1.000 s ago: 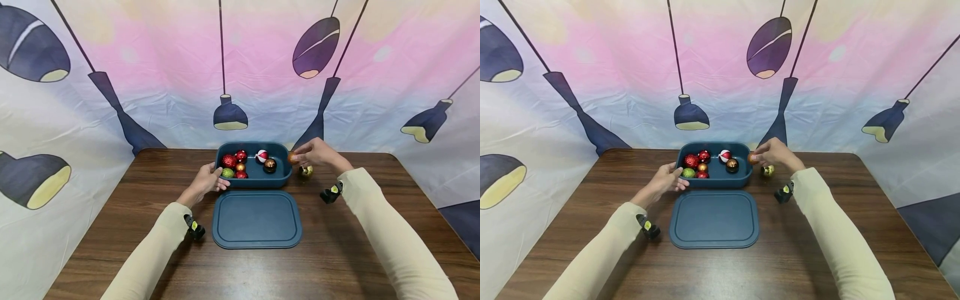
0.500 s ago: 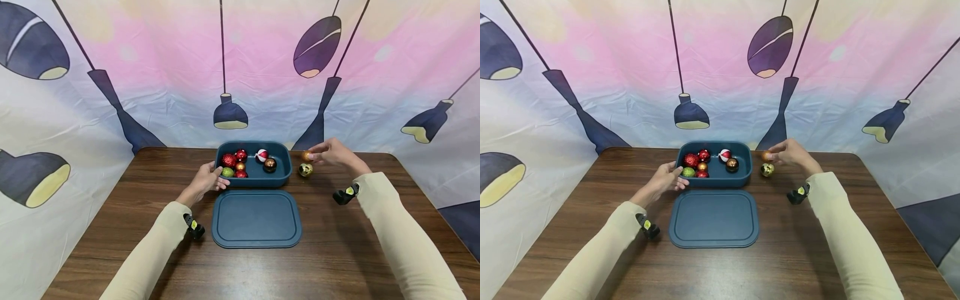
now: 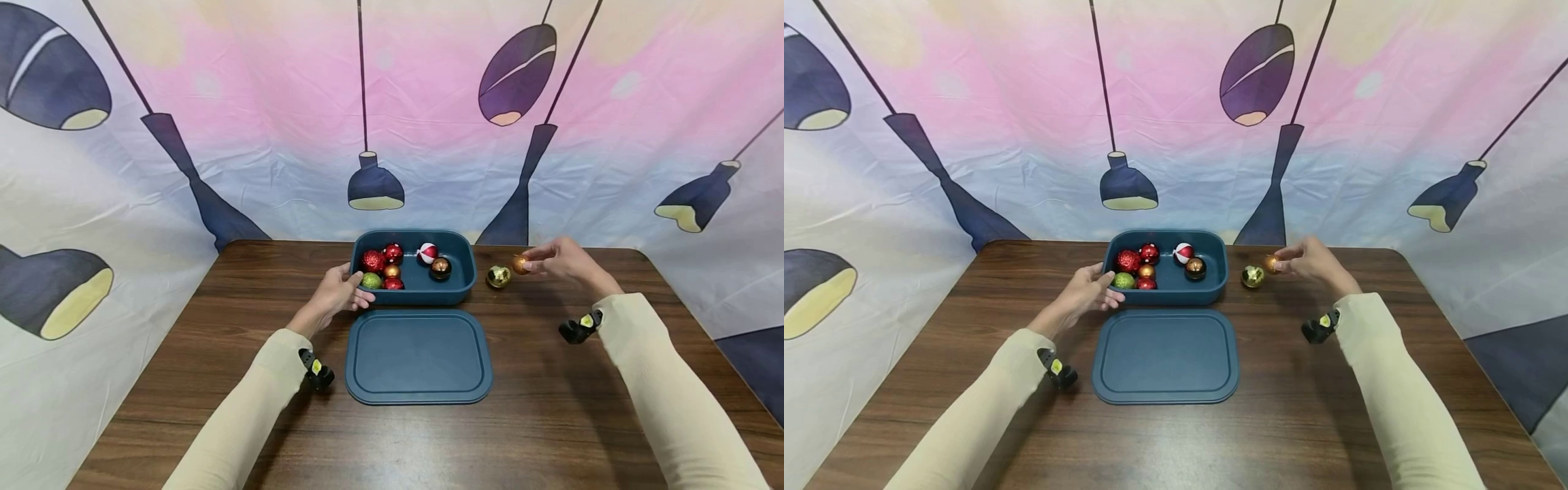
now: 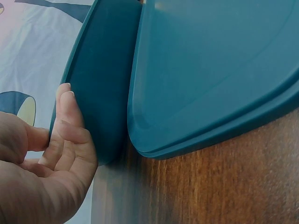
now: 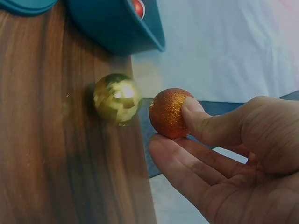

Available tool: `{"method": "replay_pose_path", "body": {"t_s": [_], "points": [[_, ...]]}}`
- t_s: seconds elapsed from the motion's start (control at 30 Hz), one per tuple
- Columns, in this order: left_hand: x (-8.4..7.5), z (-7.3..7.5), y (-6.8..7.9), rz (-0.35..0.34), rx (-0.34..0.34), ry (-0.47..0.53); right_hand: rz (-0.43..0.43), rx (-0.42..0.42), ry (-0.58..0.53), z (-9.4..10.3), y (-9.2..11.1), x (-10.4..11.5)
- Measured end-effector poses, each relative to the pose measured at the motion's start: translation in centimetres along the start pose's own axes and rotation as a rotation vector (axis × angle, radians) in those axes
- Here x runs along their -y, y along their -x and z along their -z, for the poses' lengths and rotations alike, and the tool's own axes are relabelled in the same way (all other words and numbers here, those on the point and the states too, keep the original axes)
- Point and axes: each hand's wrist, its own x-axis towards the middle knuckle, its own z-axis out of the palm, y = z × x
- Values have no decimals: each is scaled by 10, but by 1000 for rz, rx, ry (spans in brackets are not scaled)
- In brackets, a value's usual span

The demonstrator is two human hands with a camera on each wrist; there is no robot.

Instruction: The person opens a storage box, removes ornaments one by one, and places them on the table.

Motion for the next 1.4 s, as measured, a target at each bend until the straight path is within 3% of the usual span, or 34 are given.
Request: {"method": "replay_pose_path", "body": {"t_s": [0.7, 1.03, 1.4], "points": [[0, -2, 0, 0, -3, -2, -65, -21, -1, -16, 0, -42], [-2, -3, 2, -7, -3, -5, -87, -14, -101, -20, -1, -44], [-2, -2, 2, -2, -11, -7, -102, 1, -53, -17, 0, -39]]}}
